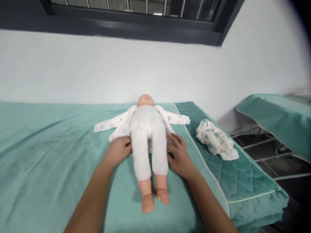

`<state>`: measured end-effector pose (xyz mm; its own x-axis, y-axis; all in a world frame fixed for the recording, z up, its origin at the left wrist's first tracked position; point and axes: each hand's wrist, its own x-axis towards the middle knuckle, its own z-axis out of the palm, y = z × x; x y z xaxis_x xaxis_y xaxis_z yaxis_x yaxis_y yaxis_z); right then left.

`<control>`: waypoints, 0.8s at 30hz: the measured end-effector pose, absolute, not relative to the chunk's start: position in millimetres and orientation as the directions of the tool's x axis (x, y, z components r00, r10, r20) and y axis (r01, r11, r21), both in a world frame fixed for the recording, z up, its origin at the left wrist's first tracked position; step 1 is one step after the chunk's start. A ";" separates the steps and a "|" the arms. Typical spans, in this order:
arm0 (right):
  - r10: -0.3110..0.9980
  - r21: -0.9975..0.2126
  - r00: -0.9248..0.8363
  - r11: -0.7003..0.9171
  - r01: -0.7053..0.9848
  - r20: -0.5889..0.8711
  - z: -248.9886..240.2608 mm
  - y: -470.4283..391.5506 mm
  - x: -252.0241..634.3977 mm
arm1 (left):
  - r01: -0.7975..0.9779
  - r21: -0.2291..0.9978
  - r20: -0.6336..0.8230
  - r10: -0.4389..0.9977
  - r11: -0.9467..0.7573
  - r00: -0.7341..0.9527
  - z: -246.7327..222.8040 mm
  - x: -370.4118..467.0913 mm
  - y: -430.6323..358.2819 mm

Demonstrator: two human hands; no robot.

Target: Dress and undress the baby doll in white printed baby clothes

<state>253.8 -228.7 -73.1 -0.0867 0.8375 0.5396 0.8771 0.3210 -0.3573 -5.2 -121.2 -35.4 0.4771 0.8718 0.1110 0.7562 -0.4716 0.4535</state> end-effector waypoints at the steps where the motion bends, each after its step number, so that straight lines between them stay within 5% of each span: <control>1: 0.833 -0.364 -0.075 0.318 0.875 0.547 -72.8 -228.7 254.0 | 0.741 0.443 0.135 0.855 -0.504 0.501 -37.4 -7.5 -125.9; 8: 0.814 -0.417 -0.010 0.308 0.855 0.580 -74.5 -229.1 249.5 | 0.709 0.342 0.301 0.786 -0.617 0.540 -44.3 -16.0 -154.8; 14: 0.760 -0.412 0.054 0.289 0.864 0.647 -74.9 -249.5 292.6 | 0.655 0.412 0.431 0.769 -0.633 0.472 -46.8 -23.0 -165.3; 18: 0.646 -0.405 0.257 0.088 0.910 0.719 -68.2 -267.3 367.3 | 0.535 0.378 0.616 0.636 -0.756 0.464 -50.8 -29.3 -190.5; 24: 0.768 -0.342 0.552 -0.449 0.826 0.324 -62.8 -258.1 433.9 | 0.397 0.265 0.636 0.469 -0.879 0.613 -51.2 -12.3 -246.2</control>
<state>433.9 -258.1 -62.8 0.5518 0.7684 0.3242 0.8256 -0.4485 -0.3423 -12.3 -246.2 -51.2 0.6126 0.4689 0.6363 0.3972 -0.8786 0.2650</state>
